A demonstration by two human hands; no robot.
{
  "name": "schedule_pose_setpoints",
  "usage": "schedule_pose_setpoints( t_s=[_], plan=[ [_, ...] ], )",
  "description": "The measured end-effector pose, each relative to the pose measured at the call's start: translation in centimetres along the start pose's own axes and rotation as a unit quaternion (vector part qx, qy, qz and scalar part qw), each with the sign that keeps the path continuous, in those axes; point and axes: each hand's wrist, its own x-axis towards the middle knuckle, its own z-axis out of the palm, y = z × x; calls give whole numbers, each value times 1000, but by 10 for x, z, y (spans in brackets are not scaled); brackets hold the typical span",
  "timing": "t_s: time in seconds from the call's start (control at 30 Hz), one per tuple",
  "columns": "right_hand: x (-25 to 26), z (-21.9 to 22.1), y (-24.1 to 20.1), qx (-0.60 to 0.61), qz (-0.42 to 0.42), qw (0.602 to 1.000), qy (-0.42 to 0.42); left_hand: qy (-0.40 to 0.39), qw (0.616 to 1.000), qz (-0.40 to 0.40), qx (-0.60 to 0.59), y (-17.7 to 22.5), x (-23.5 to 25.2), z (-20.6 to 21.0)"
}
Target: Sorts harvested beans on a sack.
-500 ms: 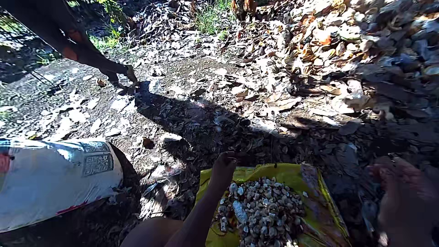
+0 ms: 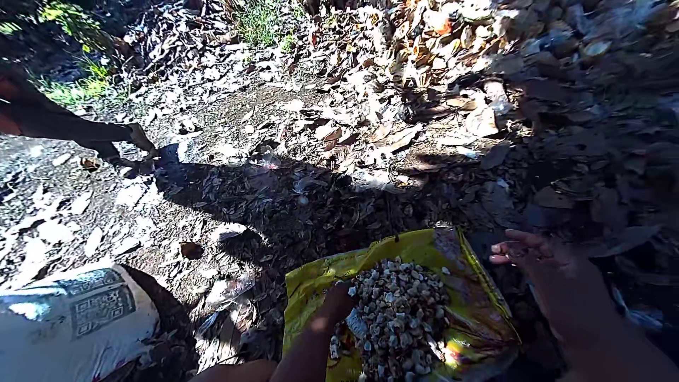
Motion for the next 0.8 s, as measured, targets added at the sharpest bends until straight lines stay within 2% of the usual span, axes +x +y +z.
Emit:
schedule_pose_setpoints(
  t_s=[0.13, 0.27, 0.4, 0.6, 0.8],
  plan=[
    [-5, -4, -3, -27, 4, 1000, -2, 20, 999, 25, -3, 8, 11, 10],
    [-10, -3, -6, -40, 14, 999, -15, 16, 999, 24, -16, 11, 30, 25],
    [-10, -3, 4, -59, -13, 998, -12, -1, 1000, 2, -29, 20, 56, 42],
    [-4, 3, 5, -117, 25, 992, -40, -79, 993, -5, -93, 40, 41, 45],
    [12, 19, -2, -167, 33, 982, -80, -76, 994, 3, -75, 54, 30, 57]
  ],
)
